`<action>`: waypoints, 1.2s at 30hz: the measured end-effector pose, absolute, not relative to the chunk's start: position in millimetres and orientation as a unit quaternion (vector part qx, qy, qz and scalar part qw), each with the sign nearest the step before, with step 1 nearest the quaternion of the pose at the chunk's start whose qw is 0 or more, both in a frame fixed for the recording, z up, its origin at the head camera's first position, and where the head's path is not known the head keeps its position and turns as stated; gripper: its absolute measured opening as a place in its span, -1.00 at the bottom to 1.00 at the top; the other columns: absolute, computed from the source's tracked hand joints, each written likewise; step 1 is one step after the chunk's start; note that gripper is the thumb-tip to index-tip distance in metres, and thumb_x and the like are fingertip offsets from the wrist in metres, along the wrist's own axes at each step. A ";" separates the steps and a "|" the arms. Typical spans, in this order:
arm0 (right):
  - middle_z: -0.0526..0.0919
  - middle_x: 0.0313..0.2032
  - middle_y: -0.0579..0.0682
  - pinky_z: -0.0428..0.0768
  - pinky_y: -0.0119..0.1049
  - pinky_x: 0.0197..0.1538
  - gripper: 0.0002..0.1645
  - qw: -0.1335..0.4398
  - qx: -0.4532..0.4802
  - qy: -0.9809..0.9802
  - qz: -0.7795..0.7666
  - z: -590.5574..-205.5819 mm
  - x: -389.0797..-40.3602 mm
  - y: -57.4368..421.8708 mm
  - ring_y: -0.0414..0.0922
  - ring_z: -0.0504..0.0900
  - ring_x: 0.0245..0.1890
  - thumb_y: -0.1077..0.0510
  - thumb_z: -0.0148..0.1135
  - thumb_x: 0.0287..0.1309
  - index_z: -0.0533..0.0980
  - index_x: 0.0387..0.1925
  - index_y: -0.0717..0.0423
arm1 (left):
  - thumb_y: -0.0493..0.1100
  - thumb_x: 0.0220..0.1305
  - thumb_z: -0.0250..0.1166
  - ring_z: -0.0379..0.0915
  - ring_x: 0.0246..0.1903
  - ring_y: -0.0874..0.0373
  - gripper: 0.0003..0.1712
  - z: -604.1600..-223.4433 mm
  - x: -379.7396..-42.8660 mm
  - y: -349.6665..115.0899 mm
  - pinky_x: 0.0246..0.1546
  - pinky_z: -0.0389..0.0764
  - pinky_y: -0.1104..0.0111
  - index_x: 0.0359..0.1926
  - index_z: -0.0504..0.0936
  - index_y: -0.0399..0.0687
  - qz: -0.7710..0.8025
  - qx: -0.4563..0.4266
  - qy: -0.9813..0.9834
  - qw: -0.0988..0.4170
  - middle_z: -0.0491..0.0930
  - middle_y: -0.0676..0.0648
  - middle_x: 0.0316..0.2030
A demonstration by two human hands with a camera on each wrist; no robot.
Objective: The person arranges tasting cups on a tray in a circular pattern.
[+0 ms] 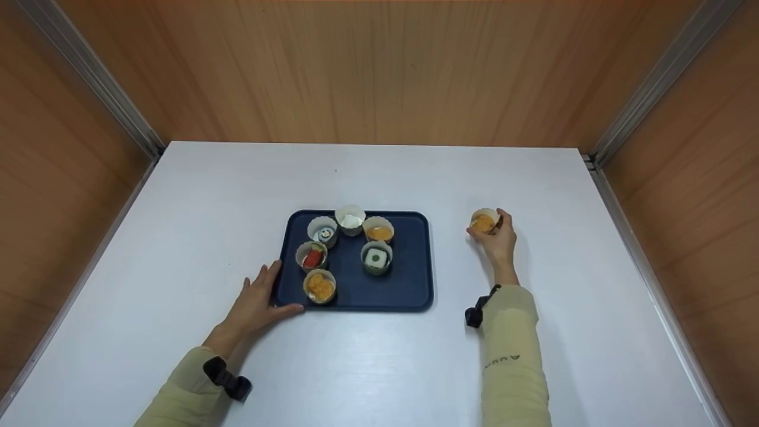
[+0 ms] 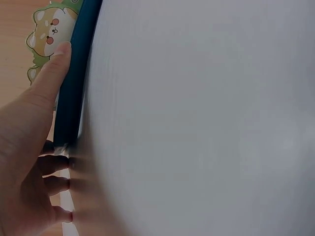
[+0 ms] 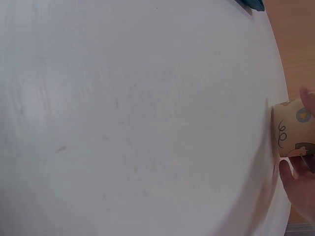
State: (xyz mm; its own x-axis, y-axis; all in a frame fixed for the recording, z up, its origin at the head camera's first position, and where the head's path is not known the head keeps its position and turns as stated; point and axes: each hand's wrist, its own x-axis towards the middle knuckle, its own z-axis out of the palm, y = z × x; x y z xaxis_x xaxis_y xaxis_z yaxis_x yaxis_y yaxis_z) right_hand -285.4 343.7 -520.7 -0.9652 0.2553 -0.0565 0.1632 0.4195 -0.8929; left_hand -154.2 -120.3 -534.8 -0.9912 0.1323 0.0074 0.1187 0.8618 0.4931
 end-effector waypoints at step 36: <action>0.31 0.04 0.31 0.35 -0.09 0.06 -0.13 0.083 -0.067 -0.832 0.544 -511.7 -222.4 302.8 0.08 0.29 0.06 0.29 0.40 -0.21 0.15 0.14 0.37 | 0.48 -0.28 0.22 -0.20 0.29 -0.09 0.31 -536.3 -155.3 -120.8 0.22 -0.24 -0.03 0.35 -0.08 -0.15 0.249 0.066 0.966 0.018 0.03 -0.21 0.29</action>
State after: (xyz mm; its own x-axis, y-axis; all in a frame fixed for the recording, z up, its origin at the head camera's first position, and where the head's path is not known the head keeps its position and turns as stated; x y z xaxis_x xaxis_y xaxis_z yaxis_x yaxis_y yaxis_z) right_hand -222.4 302.8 -511.7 -0.9773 0.2017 0.0654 0.0210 0.3987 -0.9168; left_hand -155.3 -120.8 -536.3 -0.9907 0.1362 -0.0018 0.1183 0.8672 0.4837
